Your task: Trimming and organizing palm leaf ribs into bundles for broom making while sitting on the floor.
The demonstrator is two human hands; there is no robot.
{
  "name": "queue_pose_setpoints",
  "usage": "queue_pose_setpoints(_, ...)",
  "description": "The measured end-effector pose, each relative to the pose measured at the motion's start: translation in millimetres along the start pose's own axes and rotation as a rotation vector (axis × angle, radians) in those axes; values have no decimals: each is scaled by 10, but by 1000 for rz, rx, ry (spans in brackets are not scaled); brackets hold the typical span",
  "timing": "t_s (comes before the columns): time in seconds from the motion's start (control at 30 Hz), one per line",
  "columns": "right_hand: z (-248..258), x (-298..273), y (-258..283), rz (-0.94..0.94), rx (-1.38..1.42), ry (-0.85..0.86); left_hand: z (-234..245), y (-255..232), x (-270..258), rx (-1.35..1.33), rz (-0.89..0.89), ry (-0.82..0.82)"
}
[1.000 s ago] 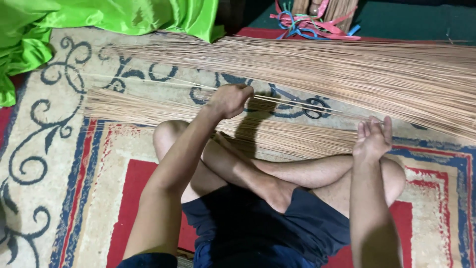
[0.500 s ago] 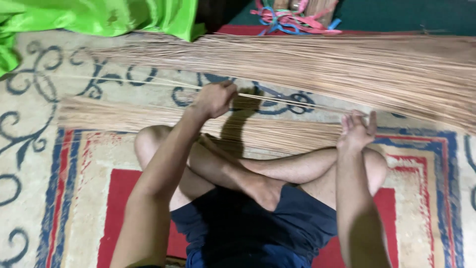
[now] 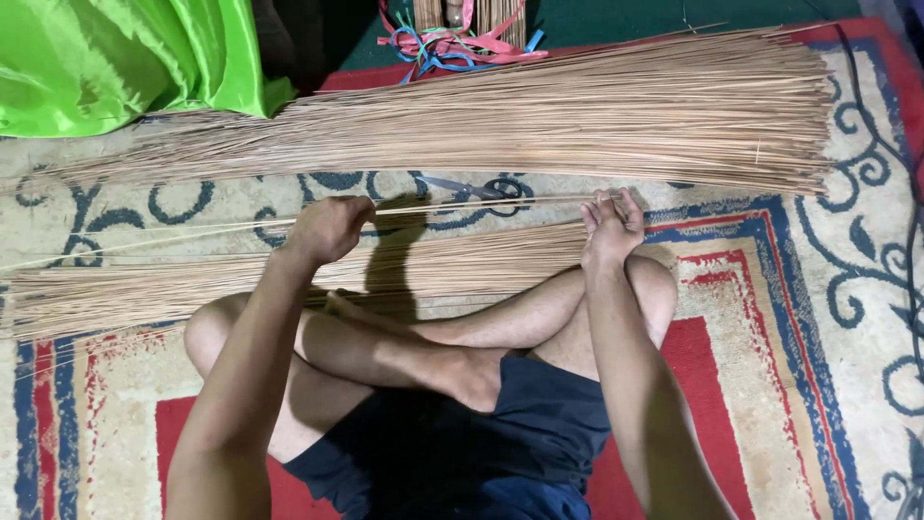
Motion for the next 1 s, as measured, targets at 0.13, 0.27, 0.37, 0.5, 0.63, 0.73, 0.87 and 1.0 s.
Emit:
queue_pose_setpoints(0.13, 11, 7, 44, -28, -41, 6, -21, 0, -19, -31, 10, -10)
queue_pose_setpoints(0.27, 46, 6, 52, 107, -180, 14, -38, -62, -63, -30, 7, -26)
queue_pose_setpoints(0.37, -4, -184, 119, 518, -446, 119, -160, -85, -94, 23, 19, -16)
queue_pose_setpoints(0.5, -492, -1237, 582, 1204, -785, 819, -438, -253, -55, 77, 28, 31)
queue_pose_setpoints(0.63, -591, -1462, 241, 1264, -1214, 1181, -546, -605, -18, 109, -13, 21)
queue_pose_setpoints(0.73, -685, -1593, 257, 842, -1301, 1494, -698, -664, 10, 107, -43, 11)
queue_pose_setpoints(0.87, -670, -1537, 189, 830, -1297, 1553, -909, -608, 4, 155, -104, -74)
queue_pose_setpoints(1.0, -591, -1528, 462, 809, -1287, 1514, -644, -565, -89, 235, -118, -38)
Point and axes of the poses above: each hand's wrist, its own x-axis towards the middle knuckle, its own z-axis out of the back of the hand, y = z × x, the point moved 1 cm from there along x, towards the middle knuckle, and after that the axes turned 1 degree about -y, right-handed, at the moved point
